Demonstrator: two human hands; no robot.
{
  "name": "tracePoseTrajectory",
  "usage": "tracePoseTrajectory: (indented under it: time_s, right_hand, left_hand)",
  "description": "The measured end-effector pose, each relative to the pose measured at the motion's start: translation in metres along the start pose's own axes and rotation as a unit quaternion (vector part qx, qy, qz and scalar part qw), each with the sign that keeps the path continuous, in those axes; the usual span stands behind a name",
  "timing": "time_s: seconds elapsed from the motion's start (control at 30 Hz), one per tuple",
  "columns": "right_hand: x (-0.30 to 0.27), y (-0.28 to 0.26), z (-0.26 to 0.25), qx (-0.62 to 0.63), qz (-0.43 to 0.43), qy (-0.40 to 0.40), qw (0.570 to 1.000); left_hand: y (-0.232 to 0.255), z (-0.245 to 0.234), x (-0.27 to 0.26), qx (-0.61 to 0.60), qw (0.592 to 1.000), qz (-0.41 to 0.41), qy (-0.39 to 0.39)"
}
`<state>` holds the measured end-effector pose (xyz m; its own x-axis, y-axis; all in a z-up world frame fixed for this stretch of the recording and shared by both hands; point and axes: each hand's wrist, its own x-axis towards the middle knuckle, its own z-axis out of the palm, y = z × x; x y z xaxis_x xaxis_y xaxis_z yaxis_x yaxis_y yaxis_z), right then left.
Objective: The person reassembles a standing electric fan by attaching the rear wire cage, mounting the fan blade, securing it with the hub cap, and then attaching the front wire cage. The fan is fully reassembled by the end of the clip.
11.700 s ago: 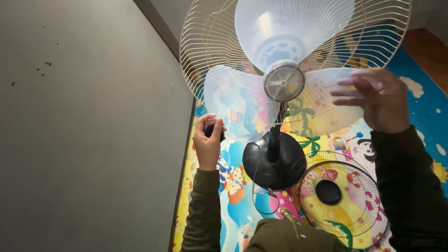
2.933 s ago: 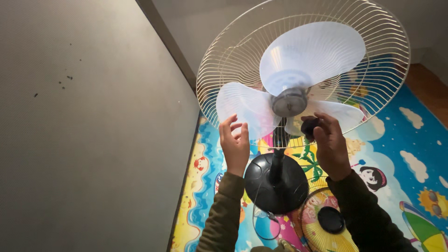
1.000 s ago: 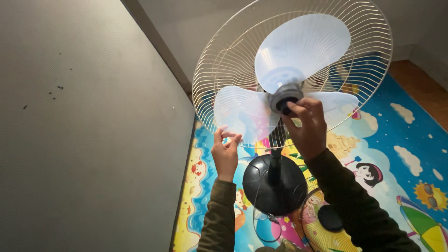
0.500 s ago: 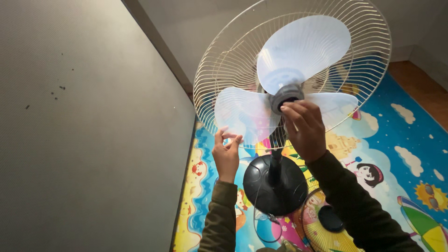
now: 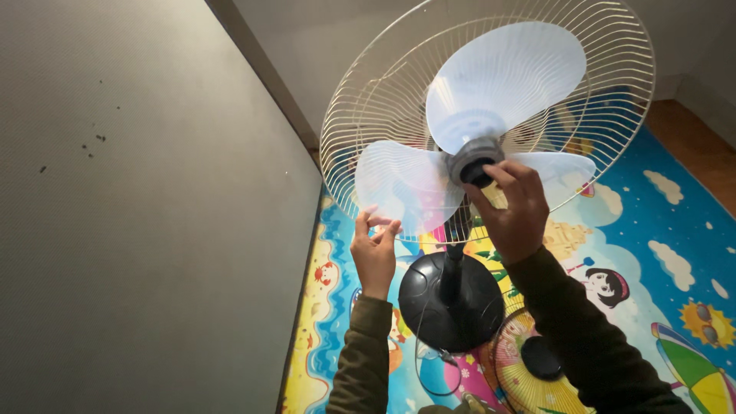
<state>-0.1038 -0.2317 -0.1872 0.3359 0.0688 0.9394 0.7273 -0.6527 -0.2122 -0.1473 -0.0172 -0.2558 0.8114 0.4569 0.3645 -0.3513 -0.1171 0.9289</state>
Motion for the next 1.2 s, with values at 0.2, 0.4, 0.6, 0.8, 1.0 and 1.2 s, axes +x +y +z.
tracePoseTrajectory:
  time_s: [0.2, 0.4, 0.6, 0.8, 1.0, 1.2]
  right_hand:
    - [0.006, -0.006, -0.007, -0.006, -0.049, -0.025, 0.998]
    - [0.01, -0.01, -0.004, 0.023, -0.05, -0.034, 0.998]
    - [0.009, -0.007, -0.001, 0.052, -0.063, -0.042, 0.996]
    - [0.0, -0.006, -0.002, 0.0, -0.005, 0.007, 1.0]
    - [-0.006, -0.006, -0.003, 0.079, 0.096, -0.072, 0.99]
    - [-0.001, -0.004, -0.002, 0.02, -0.019, -0.019, 0.999]
  left_hand:
    - [0.003, 0.001, 0.0, 0.022, 1.0, 0.0, 0.004]
    - [0.0, 0.0, 0.002, 0.02, 1.0, -0.002, 0.005]
    - [0.002, 0.0, 0.001, 0.002, 1.0, 0.007, 0.01]
    - [0.006, 0.001, -0.004, 0.008, 1.0, -0.006, 0.008]
    - [0.007, 0.002, -0.004, 0.007, 1.0, 0.004, 0.015]
    - [0.006, 0.001, -0.003, 0.017, 1.0, -0.007, 0.018]
